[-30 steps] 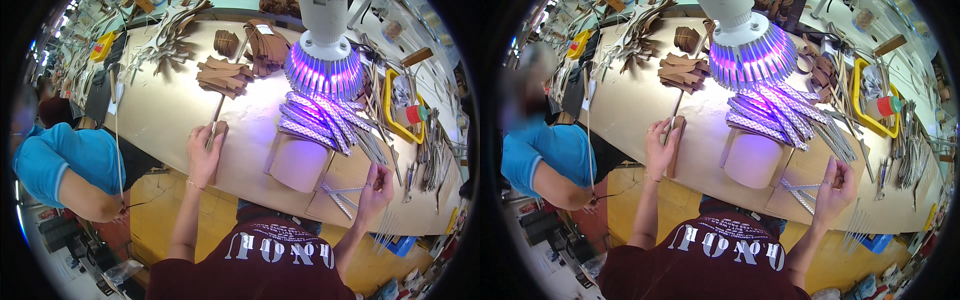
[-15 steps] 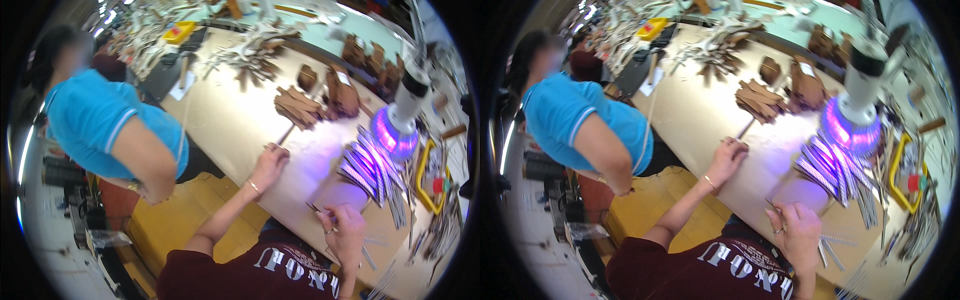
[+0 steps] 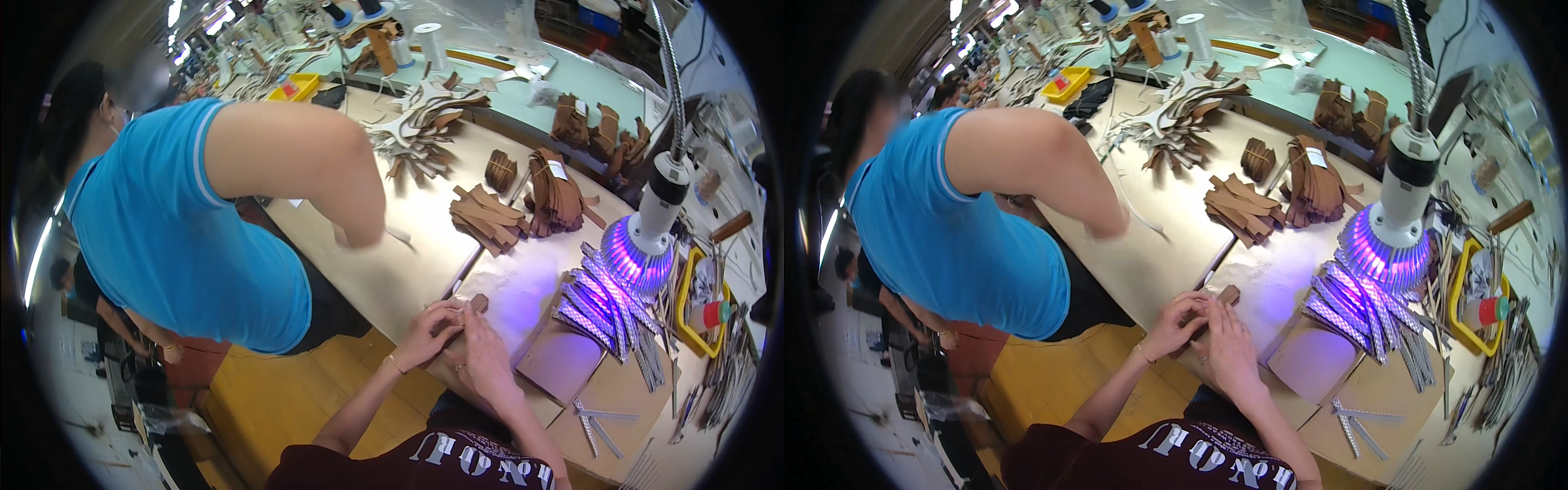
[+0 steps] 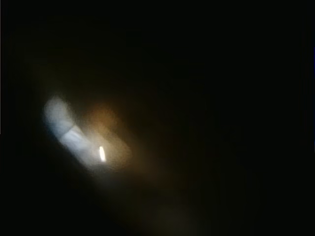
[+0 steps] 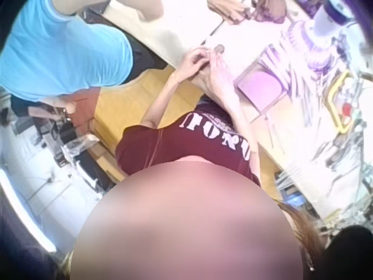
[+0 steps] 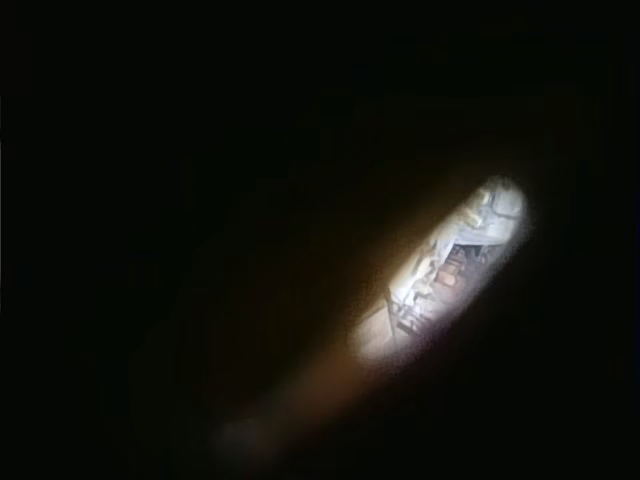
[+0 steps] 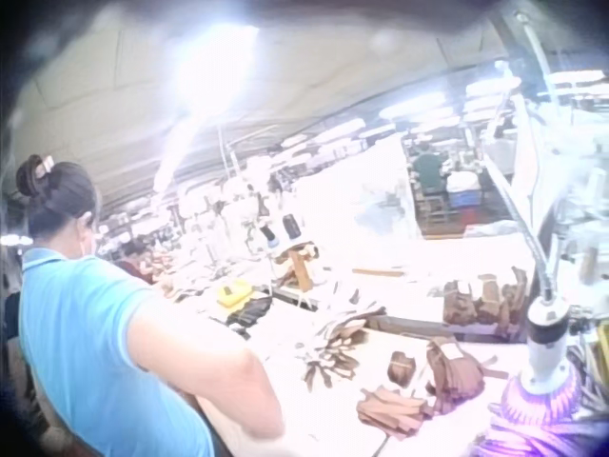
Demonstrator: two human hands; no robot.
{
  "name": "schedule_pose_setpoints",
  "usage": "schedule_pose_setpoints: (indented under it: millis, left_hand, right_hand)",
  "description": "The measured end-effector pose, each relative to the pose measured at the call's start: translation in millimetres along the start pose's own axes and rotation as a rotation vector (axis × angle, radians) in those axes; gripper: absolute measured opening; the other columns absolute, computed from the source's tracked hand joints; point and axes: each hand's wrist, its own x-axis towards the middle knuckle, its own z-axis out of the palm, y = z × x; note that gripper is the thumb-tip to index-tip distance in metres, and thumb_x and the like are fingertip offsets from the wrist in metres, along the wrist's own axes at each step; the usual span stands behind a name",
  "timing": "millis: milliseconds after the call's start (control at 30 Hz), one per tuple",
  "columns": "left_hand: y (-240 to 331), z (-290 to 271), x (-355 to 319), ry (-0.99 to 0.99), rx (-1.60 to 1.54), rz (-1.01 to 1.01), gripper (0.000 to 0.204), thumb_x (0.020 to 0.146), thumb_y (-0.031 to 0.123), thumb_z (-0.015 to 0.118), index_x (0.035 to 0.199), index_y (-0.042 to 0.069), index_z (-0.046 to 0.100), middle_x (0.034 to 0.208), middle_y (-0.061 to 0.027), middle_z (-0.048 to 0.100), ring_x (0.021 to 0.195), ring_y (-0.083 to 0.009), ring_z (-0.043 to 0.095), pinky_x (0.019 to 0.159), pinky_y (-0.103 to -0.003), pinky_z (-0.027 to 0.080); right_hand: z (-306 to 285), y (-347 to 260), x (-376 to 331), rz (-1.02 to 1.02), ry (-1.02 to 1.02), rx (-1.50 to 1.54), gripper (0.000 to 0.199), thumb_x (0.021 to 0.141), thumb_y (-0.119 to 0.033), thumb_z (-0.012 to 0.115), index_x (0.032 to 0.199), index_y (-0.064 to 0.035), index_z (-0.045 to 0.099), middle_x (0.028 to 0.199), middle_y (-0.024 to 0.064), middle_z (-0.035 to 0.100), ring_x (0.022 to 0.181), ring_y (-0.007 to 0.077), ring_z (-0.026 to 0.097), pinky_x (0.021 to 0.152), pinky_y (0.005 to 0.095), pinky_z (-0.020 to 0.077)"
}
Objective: The person repeatedly picks up braided cords and wraps them around a cylindrical cardboard form, stacking them in layers. The person handles the cords by hand, aligning and pressing them into place on the form. The person occasionally adjusts the stack and repositions the form on the workbench.
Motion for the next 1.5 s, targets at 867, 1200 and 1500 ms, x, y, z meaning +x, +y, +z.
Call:
schedule_pose_setpoints:
  millis: [867, 1200, 1500]
  left_hand:
    - [181, 48, 21, 0.140, -0.429, -0.058, 0.019, 0.082, -0.004, 0.074, 0.098, -0.003, 0.065, 0.085, -0.0104, 0.071, 0.071, -0.0152, 0.070, 0.066, -0.022, 0.055]
    - [125, 94, 34, -0.087, -0.737, -0.465, 0.028, 0.094, 0.007, 0.063, 0.117, -0.004, 0.052, 0.098, -0.0205, 0.071, 0.080, -0.0182, 0.071, 0.069, -0.028, 0.059]
    - [112, 92, 42, -0.156, -0.896, -0.524, 0.038, 0.097, 0.011, 0.060, 0.128, -0.005, 0.047, 0.102, -0.0187, 0.070, 0.084, -0.0177, 0.070, 0.078, -0.030, 0.058]
  right_hand:
    - [-107, 9, -128, 0.256, 0.084, 1.367, 0.046, 0.093, -0.016, 0.066, 0.135, -0.0025, 0.051, 0.099, 0.0024, 0.065, 0.076, 0.0065, 0.060, 0.062, 0.0224, 0.0497]
    - [-109, 79, -166, 0.608, 0.329, 1.003, 0.031, 0.100, -0.025, 0.057, 0.098, 0.0040, 0.068, 0.083, 0.0052, 0.068, 0.076, 0.0094, 0.061, 0.070, 0.0241, 0.0480]
    - [-115, 97, -152, 0.637, 0.415, 0.934, 0.036, 0.100, -0.029, 0.057, 0.093, 0.0048, 0.067, 0.076, 0.0042, 0.066, 0.069, 0.0080, 0.057, 0.063, 0.0237, 0.0455]
